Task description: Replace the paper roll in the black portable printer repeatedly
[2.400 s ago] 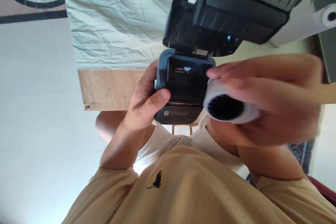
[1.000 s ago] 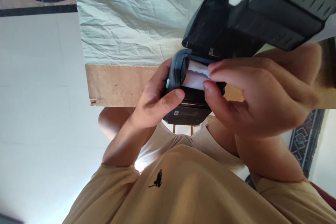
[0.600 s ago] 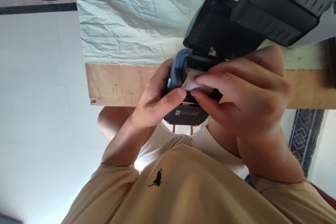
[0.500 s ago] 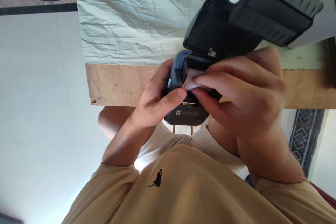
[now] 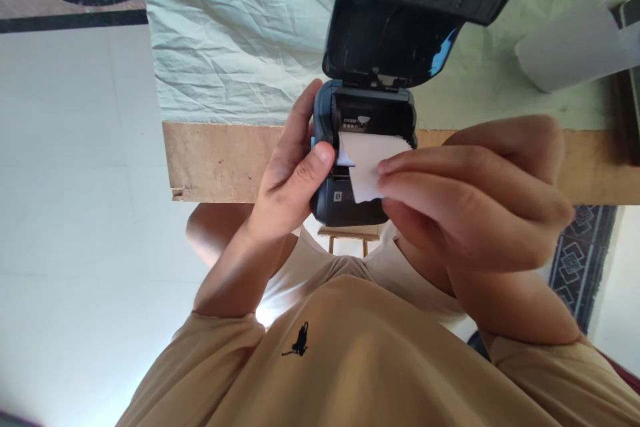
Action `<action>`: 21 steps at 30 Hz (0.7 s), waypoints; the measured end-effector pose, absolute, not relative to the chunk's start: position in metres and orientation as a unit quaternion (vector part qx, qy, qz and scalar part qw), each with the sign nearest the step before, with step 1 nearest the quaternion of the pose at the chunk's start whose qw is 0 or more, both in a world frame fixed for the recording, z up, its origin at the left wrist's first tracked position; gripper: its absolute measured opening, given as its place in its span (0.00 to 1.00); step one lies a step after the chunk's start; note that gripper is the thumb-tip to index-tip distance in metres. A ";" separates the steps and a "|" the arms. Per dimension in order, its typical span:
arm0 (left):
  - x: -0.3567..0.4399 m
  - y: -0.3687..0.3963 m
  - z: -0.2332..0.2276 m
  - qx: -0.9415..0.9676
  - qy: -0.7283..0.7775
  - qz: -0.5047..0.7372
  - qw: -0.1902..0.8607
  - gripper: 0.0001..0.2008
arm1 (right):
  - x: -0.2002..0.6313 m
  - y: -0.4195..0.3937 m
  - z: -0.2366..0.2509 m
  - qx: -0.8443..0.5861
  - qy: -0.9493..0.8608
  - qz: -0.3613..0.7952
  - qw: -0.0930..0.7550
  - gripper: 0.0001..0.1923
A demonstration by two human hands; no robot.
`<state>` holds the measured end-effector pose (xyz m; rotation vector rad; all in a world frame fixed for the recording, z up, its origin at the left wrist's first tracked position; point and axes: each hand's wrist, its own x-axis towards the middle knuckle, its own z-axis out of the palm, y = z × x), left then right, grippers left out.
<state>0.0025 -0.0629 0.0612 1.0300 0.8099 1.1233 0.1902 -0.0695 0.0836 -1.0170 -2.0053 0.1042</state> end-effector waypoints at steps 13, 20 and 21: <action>0.000 -0.062 0.059 0.475 0.336 0.481 0.655 0.34 | 0.197 -0.063 0.078 -0.340 -0.860 0.038 0.377 0.08; 0.000 -0.050 0.020 0.556 0.276 0.538 0.571 0.46 | 0.199 -0.062 0.068 -0.353 -0.784 0.061 0.507 0.12; 0.000 -0.048 0.009 0.570 0.268 0.545 0.553 0.49 | 0.202 -0.062 0.067 -0.377 -0.762 0.093 0.519 0.10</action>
